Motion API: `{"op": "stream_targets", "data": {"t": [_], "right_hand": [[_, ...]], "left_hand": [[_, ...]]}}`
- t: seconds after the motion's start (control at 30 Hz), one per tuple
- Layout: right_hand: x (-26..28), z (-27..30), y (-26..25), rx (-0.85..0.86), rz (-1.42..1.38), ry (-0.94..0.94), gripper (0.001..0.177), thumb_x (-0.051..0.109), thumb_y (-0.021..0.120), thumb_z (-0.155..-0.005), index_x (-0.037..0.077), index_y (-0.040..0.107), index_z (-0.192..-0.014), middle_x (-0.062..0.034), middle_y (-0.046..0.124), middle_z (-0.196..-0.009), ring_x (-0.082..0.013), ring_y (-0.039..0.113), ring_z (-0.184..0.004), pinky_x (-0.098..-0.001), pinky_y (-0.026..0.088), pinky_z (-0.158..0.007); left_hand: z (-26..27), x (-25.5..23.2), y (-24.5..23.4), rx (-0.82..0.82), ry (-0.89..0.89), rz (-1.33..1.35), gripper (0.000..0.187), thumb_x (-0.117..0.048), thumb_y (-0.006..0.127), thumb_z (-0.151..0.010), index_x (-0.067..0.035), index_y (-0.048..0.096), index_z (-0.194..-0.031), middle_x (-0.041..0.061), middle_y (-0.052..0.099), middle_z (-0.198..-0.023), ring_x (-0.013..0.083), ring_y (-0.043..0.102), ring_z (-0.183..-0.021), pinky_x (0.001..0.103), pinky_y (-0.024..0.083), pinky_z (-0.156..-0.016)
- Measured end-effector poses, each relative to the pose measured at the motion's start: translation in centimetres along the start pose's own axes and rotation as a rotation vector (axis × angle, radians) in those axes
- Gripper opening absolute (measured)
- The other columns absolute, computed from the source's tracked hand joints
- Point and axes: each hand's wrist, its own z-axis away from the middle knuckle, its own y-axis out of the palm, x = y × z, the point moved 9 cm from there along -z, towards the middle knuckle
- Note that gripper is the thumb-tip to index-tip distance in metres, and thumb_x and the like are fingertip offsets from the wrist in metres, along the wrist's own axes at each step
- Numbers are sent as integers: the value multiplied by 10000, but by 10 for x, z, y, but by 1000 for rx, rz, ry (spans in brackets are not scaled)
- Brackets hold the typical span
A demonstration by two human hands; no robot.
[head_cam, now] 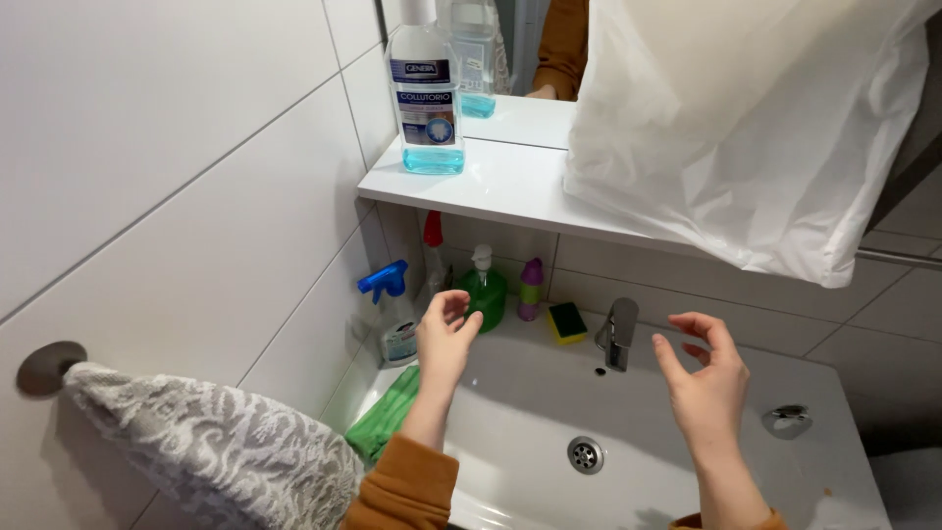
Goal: The person organizes bathroom items by placing a purple spray can and a box into cabinets, installs a blue toilet cleaning tablet, and wipes the sink and faucet with a sponge. The person also moves cleaning supplies and toilet paper rolls to different locations.
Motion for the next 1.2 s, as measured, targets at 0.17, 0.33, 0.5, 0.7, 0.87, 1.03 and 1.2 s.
{"op": "stream_targets", "data": {"t": [0.17,0.33,0.5,0.7,0.87,1.03,1.2], "right_hand": [[-34,18,-13,-37,55,187,235,165,770,-872,171,704,-1098,24,715,-1139,-204,683,-1044,-310,521,-904],[-62,24,-28,-53,124,273,258,163,785,-845,173,723,-1095,40,748,-1148,-212,709,-1059,-316,535,-906],[-61,36,-50,-18,183,427,260,213,770,-842,207,721,-1097,87,760,-1187,-209,708,-1134,-335,515,-926],[-63,37,-65,-4,140,437,228,209,766,-856,195,726,-1079,72,759,-1183,-210,710,-1116,-339,527,-909],[-52,18,-37,221,-27,271,606,225,845,-745,185,641,-1313,5,717,-1353,-176,658,-1270,-334,485,-1093],[-40,22,-34,573,-411,304,980,240,879,-677,227,446,-1555,-137,686,-1431,-187,664,-1296,-317,480,-1076],[-19,12,-84,519,-457,194,462,201,793,-802,19,649,-1201,-144,780,-935,-232,748,-737,-366,625,-709]], "left_hand": [[-77,57,104,221,-29,-369,367,-167,724,-867,-119,661,-1224,109,733,-1153,284,711,-1068,389,599,-880],[-167,150,229,297,191,-648,537,-256,657,-893,-50,539,-1375,236,594,-1292,439,600,-1142,508,525,-876],[-158,159,245,373,309,-966,387,112,548,-873,-73,576,-1212,187,652,-1097,344,688,-920,414,589,-688],[-83,55,184,443,321,-737,551,91,721,-692,-184,651,-1164,131,660,-1134,407,671,-933,495,533,-716],[28,-130,149,930,273,-266,302,79,686,-858,-140,696,-1066,59,749,-1078,189,701,-980,321,574,-896],[104,-230,171,1449,416,153,196,-42,669,-965,-104,635,-1148,64,635,-1266,154,601,-1034,294,533,-860],[135,-278,218,1476,415,459,456,-273,707,-980,-83,595,-1380,95,652,-1337,201,631,-1237,331,526,-1056]]}}
